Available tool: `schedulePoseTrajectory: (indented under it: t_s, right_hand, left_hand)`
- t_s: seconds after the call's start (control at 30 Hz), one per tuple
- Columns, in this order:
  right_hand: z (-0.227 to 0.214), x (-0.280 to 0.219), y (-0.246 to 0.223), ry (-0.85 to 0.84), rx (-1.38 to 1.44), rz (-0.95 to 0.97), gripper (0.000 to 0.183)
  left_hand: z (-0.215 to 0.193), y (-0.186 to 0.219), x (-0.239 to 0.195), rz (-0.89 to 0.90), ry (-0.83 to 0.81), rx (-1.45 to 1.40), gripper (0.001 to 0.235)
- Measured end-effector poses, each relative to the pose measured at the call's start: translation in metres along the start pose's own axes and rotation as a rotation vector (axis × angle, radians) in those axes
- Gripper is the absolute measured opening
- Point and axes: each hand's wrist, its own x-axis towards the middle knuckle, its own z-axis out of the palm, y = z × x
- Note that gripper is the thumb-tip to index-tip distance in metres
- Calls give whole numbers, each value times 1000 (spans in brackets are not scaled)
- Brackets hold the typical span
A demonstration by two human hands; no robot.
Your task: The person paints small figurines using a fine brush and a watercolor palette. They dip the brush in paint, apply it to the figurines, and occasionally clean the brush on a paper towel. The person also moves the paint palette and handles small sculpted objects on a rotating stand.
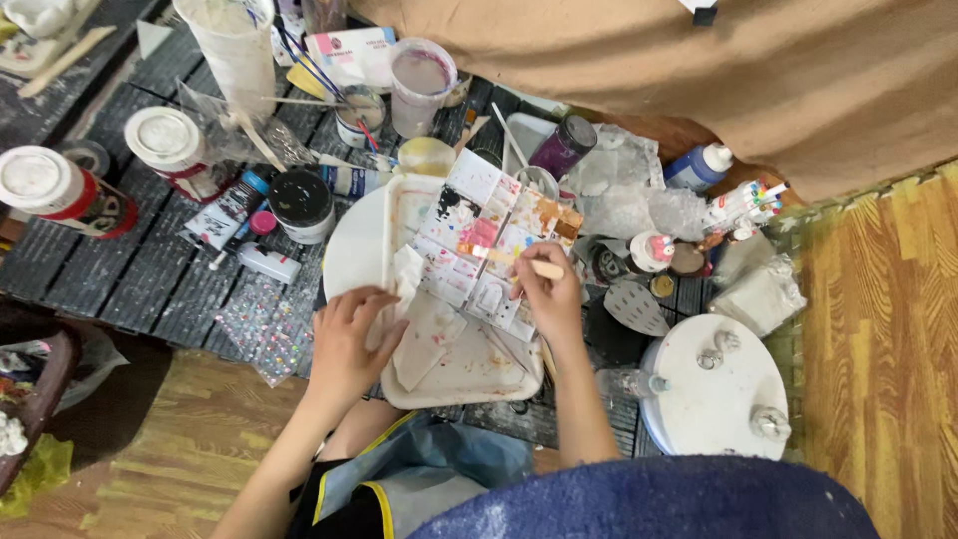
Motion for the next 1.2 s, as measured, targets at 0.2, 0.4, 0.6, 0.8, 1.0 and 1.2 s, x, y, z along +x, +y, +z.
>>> schedulePoseTrajectory:
  t_s: [0.2,0.4,0.6,0.8,1.0,1.2]
  right_hand:
    - [-8,-28,12,166,-19,-57,13]
    - [-20,33,13,-28,-341,66,23]
    - [-11,59,20,-151,-317,93,22]
    - [-5,59,16,-154,-315,58,19]
    - [-1,47,6,-90,-479,-40,18]
    - [-21,59,5,-126,30,10,16]
  left_hand:
    - [23,6,18,172,-59,234,43]
    - [31,5,14,95,-103,281,36]
    - [30,6,14,97,-94,273,36]
    - [30,7,16,102,-153,281,38]
    - [28,5,16,119,-142,284,38]
    - [28,2,17,127,-148,259,38]
